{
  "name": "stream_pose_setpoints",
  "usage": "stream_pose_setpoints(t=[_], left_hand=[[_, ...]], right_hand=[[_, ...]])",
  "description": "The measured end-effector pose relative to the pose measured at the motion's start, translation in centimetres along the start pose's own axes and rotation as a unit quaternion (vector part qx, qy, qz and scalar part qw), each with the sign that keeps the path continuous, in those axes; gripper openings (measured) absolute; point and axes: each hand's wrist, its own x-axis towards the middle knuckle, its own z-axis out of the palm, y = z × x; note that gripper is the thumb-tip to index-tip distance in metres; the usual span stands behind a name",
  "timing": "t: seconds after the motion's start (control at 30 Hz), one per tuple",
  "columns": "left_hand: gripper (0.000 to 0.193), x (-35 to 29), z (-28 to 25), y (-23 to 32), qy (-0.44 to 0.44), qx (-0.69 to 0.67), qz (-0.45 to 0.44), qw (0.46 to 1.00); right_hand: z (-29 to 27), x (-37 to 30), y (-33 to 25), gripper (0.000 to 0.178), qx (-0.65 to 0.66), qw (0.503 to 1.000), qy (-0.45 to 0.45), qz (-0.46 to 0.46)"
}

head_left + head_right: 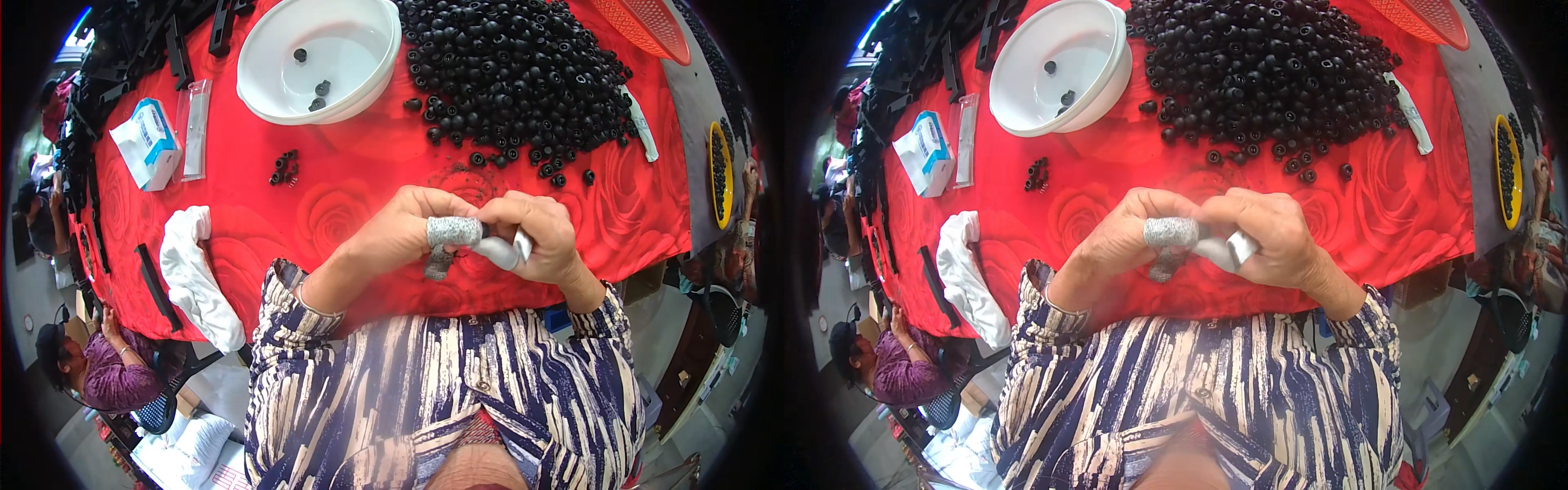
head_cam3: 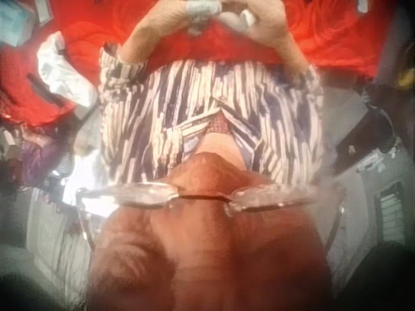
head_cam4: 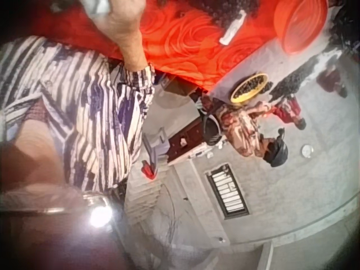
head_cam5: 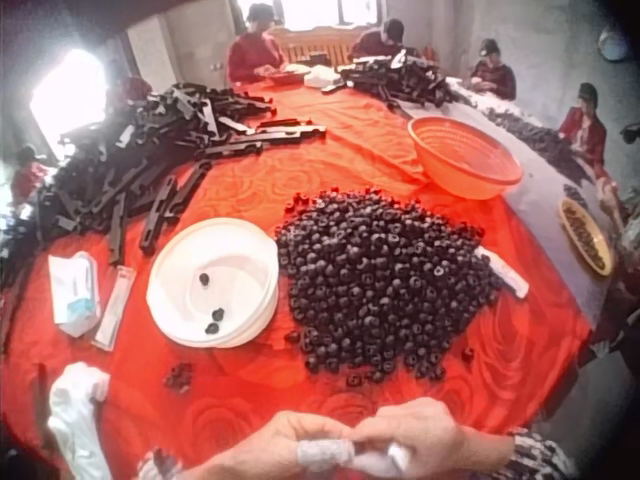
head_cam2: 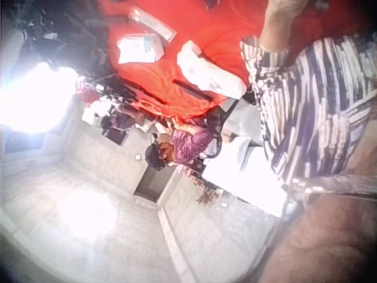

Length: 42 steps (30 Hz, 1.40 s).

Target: The person trims small black plastic parts using a handheld blade, empties a small bowl, and dumps a basket of parts onto the table. The person then cuts small black parts with the blade and places them into the bowl.

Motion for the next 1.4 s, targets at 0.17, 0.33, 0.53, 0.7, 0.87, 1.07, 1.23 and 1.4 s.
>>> stream_pose_setpoints(t=[0.17, 0.33, 0.53, 0.7, 0.87, 1.07, 1.23, 1.4], left_hand=[[0.02, 0.4, -0.4, -1.3, -0.035, -0.064, 0.018, 0.997], [0.02, 0.2, -0.6, -0.8, -0.086, -0.04, -0.028, 0.995], [0.02, 0.4, -0.3, -1.8, -0.03, -0.099, 0.018, 0.994], [0.019, 0.3, -0.4, -1.2, -0.028, -0.03, -0.02, 0.999], [0.019, 0.2, -1.2, -1.0, -0.065, 0.008, -0.022, 0.998], [0.02, 0.3, 0.3, -2.6, -0.02, -0.099, 0.046, 0.994], [0.023, 0.1, 0.8, -2.5, 0.012, -0.15, 0.055, 0.987], [0.023, -0.2, -0.6, -0.3, -0.049, -0.009, -0.051, 0.997]], right_hand=[[-0.1, -0.1, 0.1, 0.028, 0.063, 0.998, 0.008, 0.011], [-0.2, -0.2, 0.6, 0.029, 0.091, 0.996, -0.013, 0.006], [0.3, 0.2, 0.1, 0.03, -0.012, 0.997, 0.041, -0.058], [0.1, -0.2, 0.2, 0.031, 0.012, 0.999, 0.01, -0.049], [0.2, 0.0, 0.0, 0.031, 0.027, 0.999, -0.012, -0.043], [0.6, 0.2, -0.6, 0.036, -0.073, 0.991, 0.054, -0.098], [0.4, -0.1, -0.4, 0.04, -0.125, 0.981, 0.056, -0.14], [0.4, -0.1, -0.3, 0.039, -0.068, 0.99, 0.019, -0.123]])
